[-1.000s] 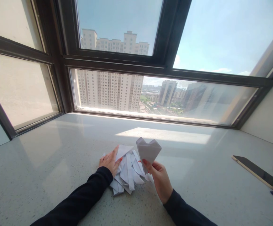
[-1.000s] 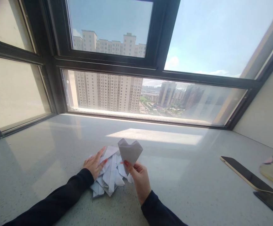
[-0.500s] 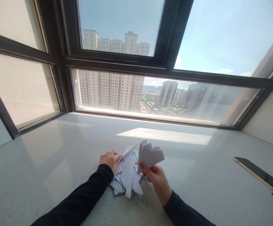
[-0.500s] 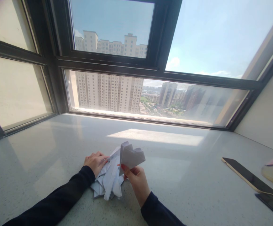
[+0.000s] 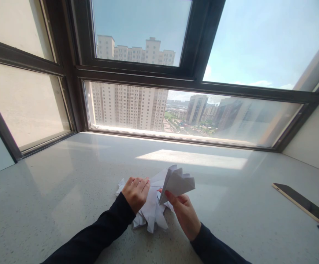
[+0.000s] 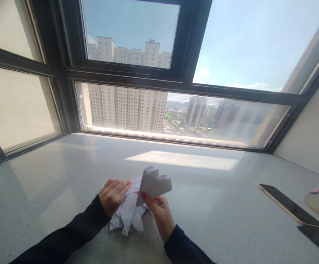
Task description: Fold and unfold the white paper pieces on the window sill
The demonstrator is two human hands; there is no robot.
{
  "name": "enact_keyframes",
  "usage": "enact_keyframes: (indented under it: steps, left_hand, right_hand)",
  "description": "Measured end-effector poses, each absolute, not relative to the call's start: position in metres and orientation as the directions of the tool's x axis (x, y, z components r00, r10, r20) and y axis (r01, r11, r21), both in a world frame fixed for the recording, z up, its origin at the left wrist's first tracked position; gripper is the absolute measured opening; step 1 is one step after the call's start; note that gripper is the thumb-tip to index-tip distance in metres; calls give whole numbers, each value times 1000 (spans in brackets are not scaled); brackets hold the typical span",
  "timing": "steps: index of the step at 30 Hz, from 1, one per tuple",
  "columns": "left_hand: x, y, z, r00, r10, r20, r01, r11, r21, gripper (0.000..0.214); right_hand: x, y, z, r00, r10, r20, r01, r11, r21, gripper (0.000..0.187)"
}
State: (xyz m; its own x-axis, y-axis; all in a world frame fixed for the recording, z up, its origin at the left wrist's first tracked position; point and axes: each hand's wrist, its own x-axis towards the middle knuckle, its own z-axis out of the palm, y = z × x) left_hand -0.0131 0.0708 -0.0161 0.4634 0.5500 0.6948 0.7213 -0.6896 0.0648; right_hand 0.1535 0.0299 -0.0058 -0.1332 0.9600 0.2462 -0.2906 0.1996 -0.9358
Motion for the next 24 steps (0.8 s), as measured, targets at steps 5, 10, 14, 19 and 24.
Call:
enact_keyframes:
  steps: [5, 10, 14, 19, 24]
  left_hand:
    - [-2, 56, -18, 503, 556, 662, 628, -761, 163, 32]
    - [1, 50, -12, 329, 752, 572, 429, -658, 619, 41]
    - [7, 51, -12, 394, 902, 177, 46, -212, 976, 64]
    - [13, 48, -8, 449, 893, 13, -258, 116, 959, 73]
    - [12, 48, -8, 397, 918, 0, -302, 131, 944, 70]
  right_hand:
    - [155, 34, -10, -63, 967, 247, -247, 225, -943, 25]
    - [163, 37, -7, 28, 972, 232, -252, 231, -940, 27]
    - [161, 34, -4, -38, 972, 230, -213, 217, -953, 29]
    - [159, 32, -2, 16, 970, 244, -104, 244, -964, 31]
    - [161, 35, -9, 57, 964, 260, 5, 261, -965, 34]
